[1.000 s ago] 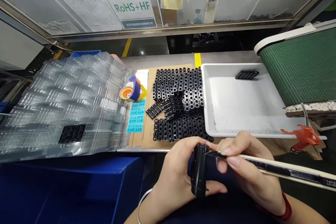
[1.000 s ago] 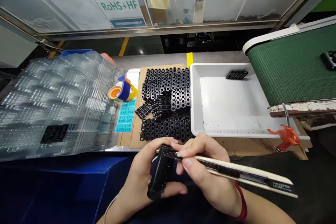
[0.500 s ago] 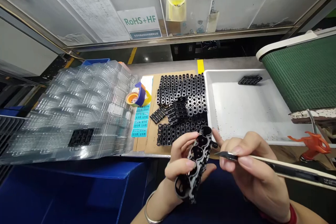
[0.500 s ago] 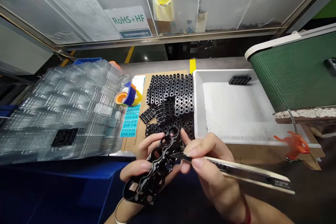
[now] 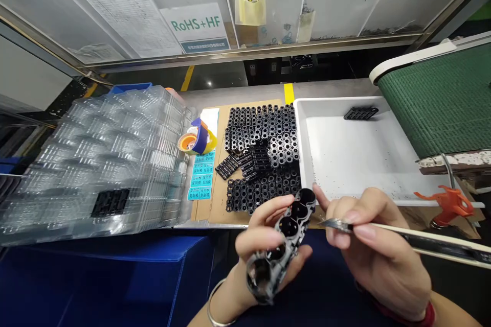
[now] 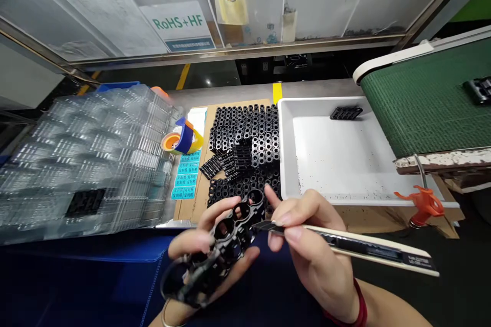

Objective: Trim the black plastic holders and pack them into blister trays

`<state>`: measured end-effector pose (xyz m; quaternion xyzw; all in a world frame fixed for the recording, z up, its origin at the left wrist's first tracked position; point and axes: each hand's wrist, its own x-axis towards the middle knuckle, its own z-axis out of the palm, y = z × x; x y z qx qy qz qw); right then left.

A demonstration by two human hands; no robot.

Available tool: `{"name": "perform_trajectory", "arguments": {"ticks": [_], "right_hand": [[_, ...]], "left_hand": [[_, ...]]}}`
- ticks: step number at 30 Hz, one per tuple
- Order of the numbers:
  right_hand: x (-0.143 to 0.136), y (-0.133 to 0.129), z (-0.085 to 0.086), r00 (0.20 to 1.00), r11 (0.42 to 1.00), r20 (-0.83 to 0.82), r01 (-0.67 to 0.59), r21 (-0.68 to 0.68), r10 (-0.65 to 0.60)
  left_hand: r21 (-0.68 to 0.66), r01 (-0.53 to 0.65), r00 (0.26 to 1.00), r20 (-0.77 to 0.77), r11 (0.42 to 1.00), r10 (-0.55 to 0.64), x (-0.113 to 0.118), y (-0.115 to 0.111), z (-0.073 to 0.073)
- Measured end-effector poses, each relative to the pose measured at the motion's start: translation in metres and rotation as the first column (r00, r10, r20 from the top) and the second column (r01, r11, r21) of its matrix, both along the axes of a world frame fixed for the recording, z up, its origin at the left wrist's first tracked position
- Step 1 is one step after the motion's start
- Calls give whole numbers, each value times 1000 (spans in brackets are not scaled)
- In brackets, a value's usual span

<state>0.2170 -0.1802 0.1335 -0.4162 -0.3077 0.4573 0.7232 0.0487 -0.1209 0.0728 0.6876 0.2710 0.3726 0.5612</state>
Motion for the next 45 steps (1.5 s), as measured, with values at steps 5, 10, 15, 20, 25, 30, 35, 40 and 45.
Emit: {"name": "perform_trajectory", "arguments": {"ticks": [5, 10, 15, 20, 25, 30, 35, 40, 45], "right_hand": [[10, 2, 3, 995, 997, 53, 80, 16, -81], [8, -2, -4, 993, 997, 83, -81, -11, 82], [2, -5, -8, 969, 980, 151, -199, -5, 197], [-3, -5, -7, 970, 979, 135, -205, 2, 203], [-3, -8, -6, 968, 982, 161, -187, -41, 191], [-2, -7, -6, 963, 987, 216, -154, -37, 159], [-4, -7, -6, 971, 983, 155, -182, -14, 182], [-3, -8, -7, 963, 966, 80, -257, -17, 258], [6, -5, -7, 950, 953, 77, -301, -41, 303]], "left_hand": [[-524, 252, 926, 375, 813, -46, -1, 5, 7], [-700, 466, 846, 531, 541, -42, -1, 2, -24], [-753, 557, 826, 545, 350, -143, 6, -4, -15], [-819, 475, 877, 472, 321, -93, 16, -5, 8], [-827, 455, 890, 431, 331, -147, 19, -4, 7], [-834, 480, 876, 475, 272, -91, 14, -7, -3], [-780, 569, 818, 570, 260, -79, 11, -9, -17], [-719, 640, 759, 647, 272, -76, 12, -9, -21], [-555, 827, 560, 828, 89, -40, 20, -5, -14]]}}
